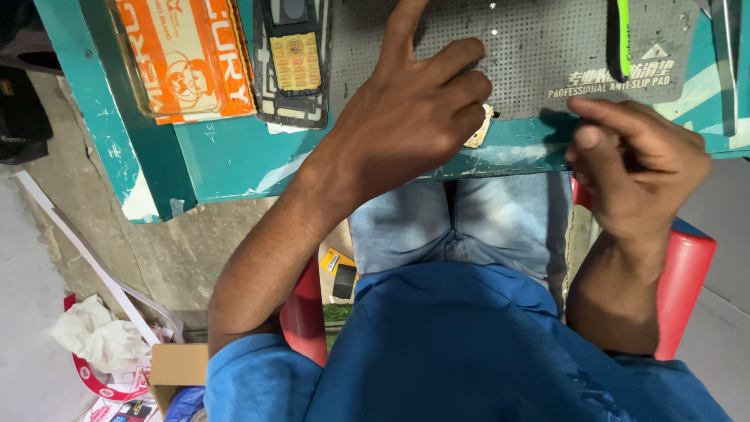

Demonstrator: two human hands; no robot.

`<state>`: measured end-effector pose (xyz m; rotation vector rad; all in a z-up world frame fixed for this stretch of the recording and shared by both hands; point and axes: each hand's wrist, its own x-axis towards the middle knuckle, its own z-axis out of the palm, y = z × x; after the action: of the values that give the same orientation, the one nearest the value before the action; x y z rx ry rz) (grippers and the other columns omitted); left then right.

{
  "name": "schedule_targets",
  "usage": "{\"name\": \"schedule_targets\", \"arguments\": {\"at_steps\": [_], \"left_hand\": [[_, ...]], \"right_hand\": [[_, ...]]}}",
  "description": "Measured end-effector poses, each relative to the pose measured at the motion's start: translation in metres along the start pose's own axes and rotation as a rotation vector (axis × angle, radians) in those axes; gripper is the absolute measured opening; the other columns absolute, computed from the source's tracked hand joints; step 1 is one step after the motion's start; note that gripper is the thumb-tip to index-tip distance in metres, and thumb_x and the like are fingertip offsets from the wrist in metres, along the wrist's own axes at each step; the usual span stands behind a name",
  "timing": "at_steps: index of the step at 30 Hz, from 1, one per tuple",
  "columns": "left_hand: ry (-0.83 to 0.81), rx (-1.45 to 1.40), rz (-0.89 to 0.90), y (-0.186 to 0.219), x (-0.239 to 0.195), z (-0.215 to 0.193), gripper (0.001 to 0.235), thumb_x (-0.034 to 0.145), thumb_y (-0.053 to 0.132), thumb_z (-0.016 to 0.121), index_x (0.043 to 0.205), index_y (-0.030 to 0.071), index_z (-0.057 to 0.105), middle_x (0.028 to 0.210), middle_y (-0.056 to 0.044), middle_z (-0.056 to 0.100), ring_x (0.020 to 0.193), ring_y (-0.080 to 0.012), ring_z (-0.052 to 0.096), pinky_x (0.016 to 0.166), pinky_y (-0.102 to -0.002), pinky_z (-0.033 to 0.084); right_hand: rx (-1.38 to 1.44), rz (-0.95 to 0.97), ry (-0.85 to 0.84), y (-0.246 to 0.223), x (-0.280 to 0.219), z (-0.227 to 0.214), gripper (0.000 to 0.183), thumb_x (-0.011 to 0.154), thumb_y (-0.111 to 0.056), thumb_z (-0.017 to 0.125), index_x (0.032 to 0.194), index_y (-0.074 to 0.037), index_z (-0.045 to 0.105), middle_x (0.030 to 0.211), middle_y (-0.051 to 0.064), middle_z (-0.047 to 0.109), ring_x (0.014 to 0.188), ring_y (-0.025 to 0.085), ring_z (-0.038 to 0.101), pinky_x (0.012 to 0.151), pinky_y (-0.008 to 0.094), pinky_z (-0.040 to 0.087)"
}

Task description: The person uses tweezers to manipulate small components on a disassembled mobile phone circuit board. They repeatedly pick up and place tiny parts while holding the board steady with the other hand.

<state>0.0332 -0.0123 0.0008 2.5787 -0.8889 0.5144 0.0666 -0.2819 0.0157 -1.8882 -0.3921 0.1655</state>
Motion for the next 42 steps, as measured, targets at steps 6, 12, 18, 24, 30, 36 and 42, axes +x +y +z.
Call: {"name": "schedule_targets", "arguments": {"at_steps": [6, 12, 18, 24, 30, 36, 42], "left_hand": [[-0.025, -0.042, 0.001, -0.004, 0.0, -0.003, 0.006, 0.094, 0.006, 0.069, 0.088, 0.006, 0.072, 0.101, 0.0, 0.064, 0.128, -0.0212, 0.057, 0.122, -0.063, 0.022], [-0.001, -0.122, 0.007, -0.009, -0.005, -0.003, 0.006, 0.091, 0.01, 0.068, 0.086, 0.007, 0.07, 0.103, 0.001, 0.063, 0.128, -0.0216, 0.055, 0.12, -0.062, 0.024], [0.036, -0.121, 0.03, -0.015, -0.012, -0.002, 0.007, 0.093, 0.011, 0.067, 0.087, 0.01, 0.071, 0.105, 0.004, 0.063, 0.128, -0.0216, 0.054, 0.12, -0.06, 0.025], [0.09, -0.157, 0.021, -0.017, -0.015, 0.003, 0.008, 0.089, 0.014, 0.069, 0.087, 0.01, 0.074, 0.095, 0.004, 0.063, 0.125, -0.0218, 0.055, 0.118, -0.06, 0.027], [0.135, -0.173, 0.028, -0.018, -0.018, 0.006, 0.008, 0.089, 0.014, 0.069, 0.087, 0.011, 0.076, 0.094, 0.005, 0.064, 0.122, -0.0203, 0.056, 0.118, -0.057, 0.03], [0.173, -0.17, 0.032, -0.02, -0.02, 0.011, 0.009, 0.087, 0.017, 0.069, 0.084, 0.012, 0.076, 0.094, 0.007, 0.066, 0.119, -0.0196, 0.057, 0.117, -0.056, 0.035], [0.201, -0.223, 0.028, -0.021, -0.023, 0.014, 0.01, 0.087, 0.018, 0.068, 0.085, 0.012, 0.076, 0.097, 0.006, 0.066, 0.118, -0.0199, 0.056, 0.117, -0.057, 0.035]], "right_hand": [[-0.347, -0.259, -0.116, -0.021, -0.003, 0.022, 0.024, 0.097, 0.012, 0.076, 0.119, 0.002, 0.075, 0.092, 0.013, 0.067, 0.065, 0.012, 0.056, 0.055, 0.024, 0.04], [-0.431, -0.31, -0.155, -0.038, 0.001, 0.036, 0.027, 0.089, 0.018, 0.076, 0.112, 0.004, 0.075, 0.093, 0.013, 0.066, 0.066, 0.014, 0.063, 0.055, 0.03, 0.045], [-0.512, -0.405, -0.163, -0.037, 0.002, 0.046, 0.031, 0.092, 0.016, 0.077, 0.117, -0.001, 0.076, 0.103, 0.01, 0.067, 0.078, 0.016, 0.068, 0.06, 0.028, 0.051], [-0.618, -0.47, -0.186, -0.032, 0.001, 0.047, 0.032, 0.089, 0.014, 0.076, 0.117, -0.002, 0.077, 0.102, 0.01, 0.066, 0.074, 0.017, 0.069, 0.062, 0.029, 0.052], [-0.675, -0.466, -0.183, -0.031, -0.001, 0.049, 0.032, 0.085, 0.012, 0.078, 0.113, -0.003, 0.077, 0.099, 0.009, 0.065, 0.075, 0.019, 0.066, 0.064, 0.032, 0.051], [-0.736, -0.486, -0.186, -0.029, -0.004, 0.051, 0.033, 0.088, 0.008, 0.079, 0.116, -0.008, 0.079, 0.096, 0.007, 0.064, 0.073, 0.017, 0.065, 0.061, 0.03, 0.051], [-0.755, -0.497, -0.185, -0.03, -0.003, 0.054, 0.03, 0.089, 0.008, 0.081, 0.114, -0.008, 0.079, 0.098, 0.007, 0.062, 0.074, 0.018, 0.062, 0.062, 0.032, 0.049]]}}
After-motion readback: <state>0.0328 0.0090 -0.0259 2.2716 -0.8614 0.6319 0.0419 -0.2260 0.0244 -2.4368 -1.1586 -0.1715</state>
